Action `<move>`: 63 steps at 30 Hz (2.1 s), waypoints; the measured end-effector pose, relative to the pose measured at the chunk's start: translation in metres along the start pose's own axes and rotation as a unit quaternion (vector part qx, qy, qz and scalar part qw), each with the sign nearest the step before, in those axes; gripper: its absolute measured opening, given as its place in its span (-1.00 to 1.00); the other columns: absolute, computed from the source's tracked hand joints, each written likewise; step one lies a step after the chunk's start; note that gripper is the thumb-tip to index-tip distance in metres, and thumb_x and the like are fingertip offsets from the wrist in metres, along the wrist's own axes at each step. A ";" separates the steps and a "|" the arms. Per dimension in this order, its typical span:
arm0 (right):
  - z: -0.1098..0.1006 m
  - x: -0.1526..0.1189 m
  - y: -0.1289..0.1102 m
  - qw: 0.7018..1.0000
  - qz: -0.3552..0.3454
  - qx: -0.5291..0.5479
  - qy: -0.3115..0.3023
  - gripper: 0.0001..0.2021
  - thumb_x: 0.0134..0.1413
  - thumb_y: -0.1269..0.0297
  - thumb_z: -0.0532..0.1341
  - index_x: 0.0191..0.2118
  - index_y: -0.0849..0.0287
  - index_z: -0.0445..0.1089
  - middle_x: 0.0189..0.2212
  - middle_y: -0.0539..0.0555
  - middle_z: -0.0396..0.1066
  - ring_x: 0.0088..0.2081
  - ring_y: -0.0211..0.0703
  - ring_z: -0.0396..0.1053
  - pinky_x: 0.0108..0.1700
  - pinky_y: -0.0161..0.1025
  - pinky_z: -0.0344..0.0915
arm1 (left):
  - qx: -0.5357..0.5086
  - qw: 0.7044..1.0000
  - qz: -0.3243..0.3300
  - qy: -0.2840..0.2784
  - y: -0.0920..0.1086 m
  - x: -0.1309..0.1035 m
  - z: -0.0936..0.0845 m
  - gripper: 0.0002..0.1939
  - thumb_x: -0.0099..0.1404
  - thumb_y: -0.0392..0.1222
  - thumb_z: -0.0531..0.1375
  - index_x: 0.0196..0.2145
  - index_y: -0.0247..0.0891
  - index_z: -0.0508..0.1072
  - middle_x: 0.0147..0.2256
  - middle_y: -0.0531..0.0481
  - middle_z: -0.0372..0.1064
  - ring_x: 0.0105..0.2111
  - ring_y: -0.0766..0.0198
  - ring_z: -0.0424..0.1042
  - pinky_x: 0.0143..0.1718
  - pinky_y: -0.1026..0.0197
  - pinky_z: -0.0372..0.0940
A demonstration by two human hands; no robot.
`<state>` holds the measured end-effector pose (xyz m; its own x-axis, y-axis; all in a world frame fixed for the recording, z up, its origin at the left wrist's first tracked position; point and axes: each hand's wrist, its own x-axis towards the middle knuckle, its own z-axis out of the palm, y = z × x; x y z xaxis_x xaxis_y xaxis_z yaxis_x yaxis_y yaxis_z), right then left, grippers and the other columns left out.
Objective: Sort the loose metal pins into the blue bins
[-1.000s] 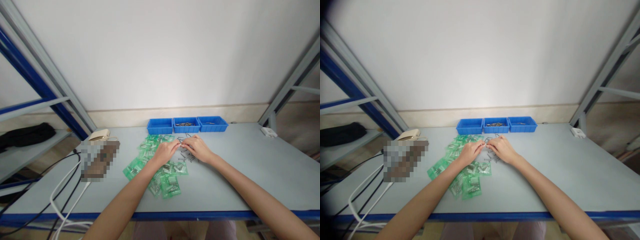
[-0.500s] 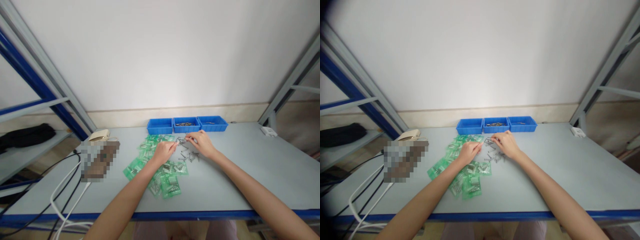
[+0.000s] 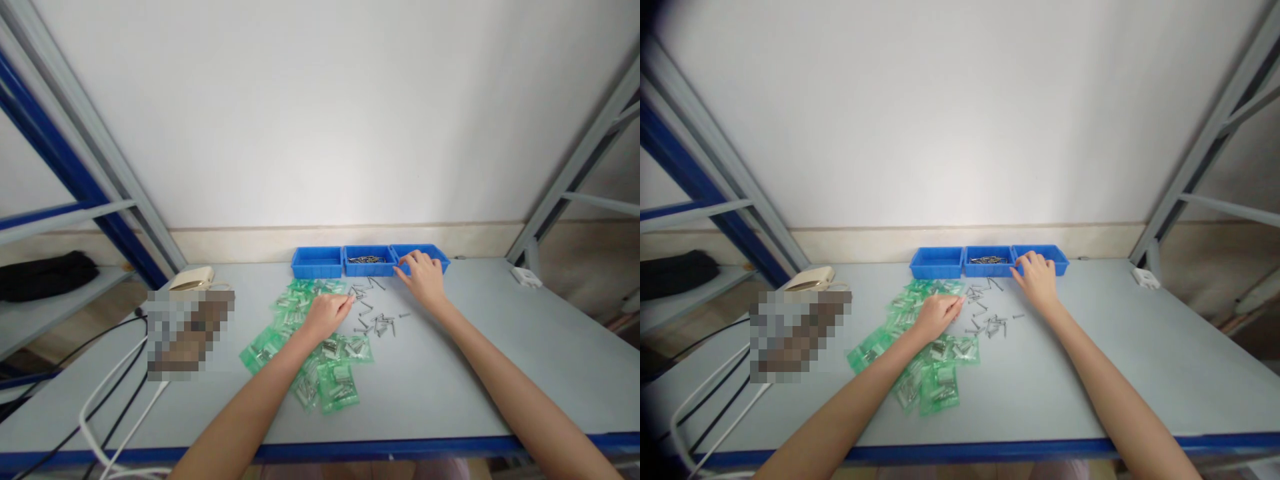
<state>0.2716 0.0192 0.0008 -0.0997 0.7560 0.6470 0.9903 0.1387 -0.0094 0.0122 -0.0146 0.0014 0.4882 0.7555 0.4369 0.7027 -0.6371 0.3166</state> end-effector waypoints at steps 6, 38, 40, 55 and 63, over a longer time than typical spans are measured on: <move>0.010 -0.007 -0.026 0.988 -0.009 0.067 -0.140 -0.76 0.09 0.11 0.11 -0.38 0.12 0.43 -0.27 0.14 0.39 -0.19 -0.02 0.27 -0.18 -0.11 0.06 | 0.001 1.000 0.008 0.005 0.003 -0.001 -0.004 -0.54 0.36 -0.12 -0.10 -0.61 -0.27 0.37 -0.64 0.07 0.28 -0.59 0.38 0.27 -0.46 0.31 0.07; -0.018 -0.015 -0.066 0.884 -0.087 0.390 -0.242 -0.78 0.01 0.11 0.18 -0.30 0.12 0.44 -0.35 0.01 0.48 -0.36 -0.20 0.36 -0.23 -0.23 0.21 | 0.171 0.975 0.141 -0.009 -0.003 -0.001 0.006 -0.71 0.39 -0.17 -0.13 -0.31 -0.30 0.32 -0.38 0.00 0.36 -0.38 0.28 0.40 -0.39 0.26 0.23; -0.022 -0.016 -0.067 0.913 -0.115 0.329 -0.210 -0.80 0.07 0.14 0.14 -0.31 0.09 0.44 -0.35 0.00 0.48 -0.36 -0.19 0.37 -0.23 -0.22 0.17 | 0.159 0.980 0.122 -0.010 -0.001 -0.001 0.007 -0.70 0.40 -0.14 -0.14 -0.30 -0.30 0.32 -0.38 0.01 0.37 -0.38 0.28 0.41 -0.38 0.27 0.24; -0.023 -0.020 -0.071 0.922 -0.151 0.300 -0.189 -0.81 0.09 0.12 0.14 -0.27 0.08 0.40 -0.33 -0.02 0.48 -0.38 -0.22 0.38 -0.20 -0.22 0.12 | 0.099 0.992 0.079 -0.006 0.001 -0.002 0.004 -0.69 0.39 -0.14 -0.12 -0.31 -0.27 0.36 -0.39 0.02 0.42 -0.37 0.29 0.43 -0.34 0.30 0.25; -0.024 -0.020 -0.070 0.924 -0.137 0.306 -0.186 -0.80 0.15 0.15 0.07 -0.25 0.06 0.40 -0.28 -0.03 0.48 -0.32 -0.19 0.38 -0.18 -0.21 0.11 | 0.081 0.993 0.086 -0.004 0.002 -0.002 0.001 -0.74 0.38 -0.13 -0.09 -0.26 -0.24 0.35 -0.36 0.05 0.43 -0.36 0.31 0.43 -0.36 0.33 0.21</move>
<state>0.2066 -0.0205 0.0067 -0.4770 0.7908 0.3836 0.6948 0.6066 -0.3864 0.0133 -0.0172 0.0000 0.6126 0.6389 0.4654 0.6816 -0.7251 0.0982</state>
